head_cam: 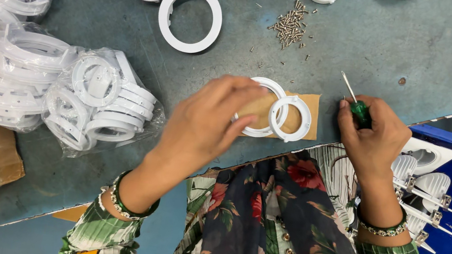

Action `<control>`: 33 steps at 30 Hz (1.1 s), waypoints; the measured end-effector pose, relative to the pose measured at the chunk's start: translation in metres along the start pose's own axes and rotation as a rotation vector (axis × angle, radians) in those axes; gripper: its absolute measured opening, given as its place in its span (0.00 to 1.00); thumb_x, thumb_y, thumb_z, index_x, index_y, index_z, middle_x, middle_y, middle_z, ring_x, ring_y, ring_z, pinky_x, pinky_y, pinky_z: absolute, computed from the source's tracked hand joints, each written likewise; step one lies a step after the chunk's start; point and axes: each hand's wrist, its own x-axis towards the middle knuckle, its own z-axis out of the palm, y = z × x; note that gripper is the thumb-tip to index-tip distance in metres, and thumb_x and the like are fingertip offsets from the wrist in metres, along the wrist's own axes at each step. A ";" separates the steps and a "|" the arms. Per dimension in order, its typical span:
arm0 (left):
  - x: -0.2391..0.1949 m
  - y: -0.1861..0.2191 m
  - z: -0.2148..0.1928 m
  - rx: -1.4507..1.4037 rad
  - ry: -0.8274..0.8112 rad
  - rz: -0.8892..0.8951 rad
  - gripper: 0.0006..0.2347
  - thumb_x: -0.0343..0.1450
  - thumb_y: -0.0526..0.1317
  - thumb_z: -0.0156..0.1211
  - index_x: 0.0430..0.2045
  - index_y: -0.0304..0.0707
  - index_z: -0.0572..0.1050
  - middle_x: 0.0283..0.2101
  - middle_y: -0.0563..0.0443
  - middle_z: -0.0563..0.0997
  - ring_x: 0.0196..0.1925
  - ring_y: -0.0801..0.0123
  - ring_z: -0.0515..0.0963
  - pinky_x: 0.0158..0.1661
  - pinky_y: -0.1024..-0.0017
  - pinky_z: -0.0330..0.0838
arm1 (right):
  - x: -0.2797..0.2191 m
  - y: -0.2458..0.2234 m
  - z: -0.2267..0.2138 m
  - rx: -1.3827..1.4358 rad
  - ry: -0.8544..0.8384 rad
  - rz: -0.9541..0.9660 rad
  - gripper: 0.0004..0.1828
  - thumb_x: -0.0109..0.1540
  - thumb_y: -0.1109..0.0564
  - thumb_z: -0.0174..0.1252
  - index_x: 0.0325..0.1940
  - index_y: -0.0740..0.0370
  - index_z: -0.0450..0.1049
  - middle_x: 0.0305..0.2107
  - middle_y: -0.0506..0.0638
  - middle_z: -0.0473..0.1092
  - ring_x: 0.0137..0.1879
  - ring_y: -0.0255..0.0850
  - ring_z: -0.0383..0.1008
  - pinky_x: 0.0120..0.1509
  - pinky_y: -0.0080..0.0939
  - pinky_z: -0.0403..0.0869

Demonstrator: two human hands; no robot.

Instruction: The person places a white plastic ring onto a small piece of cardboard, picks up several small screws, and uses a screwdriver to secure them into the assembly.

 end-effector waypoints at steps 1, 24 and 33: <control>0.001 -0.001 0.003 0.070 -0.001 0.061 0.16 0.70 0.37 0.68 0.52 0.39 0.76 0.52 0.49 0.77 0.52 0.56 0.79 0.50 0.62 0.73 | 0.000 0.000 -0.001 -0.002 -0.001 0.002 0.10 0.67 0.58 0.72 0.39 0.64 0.77 0.30 0.54 0.73 0.32 0.44 0.73 0.40 0.40 0.71; 0.016 -0.009 0.028 -0.179 -0.113 -0.005 0.06 0.71 0.41 0.65 0.39 0.44 0.81 0.40 0.56 0.79 0.47 0.64 0.75 0.49 0.66 0.61 | -0.002 0.003 0.002 0.067 0.045 -0.023 0.08 0.67 0.60 0.71 0.42 0.64 0.77 0.31 0.54 0.74 0.32 0.43 0.74 0.38 0.39 0.71; -0.008 -0.027 0.030 0.111 0.033 0.194 0.06 0.70 0.39 0.67 0.37 0.42 0.80 0.38 0.56 0.76 0.44 0.61 0.75 0.52 0.61 0.63 | -0.005 0.003 0.002 0.053 0.050 -0.033 0.08 0.67 0.60 0.71 0.43 0.64 0.77 0.33 0.55 0.75 0.35 0.44 0.76 0.41 0.39 0.72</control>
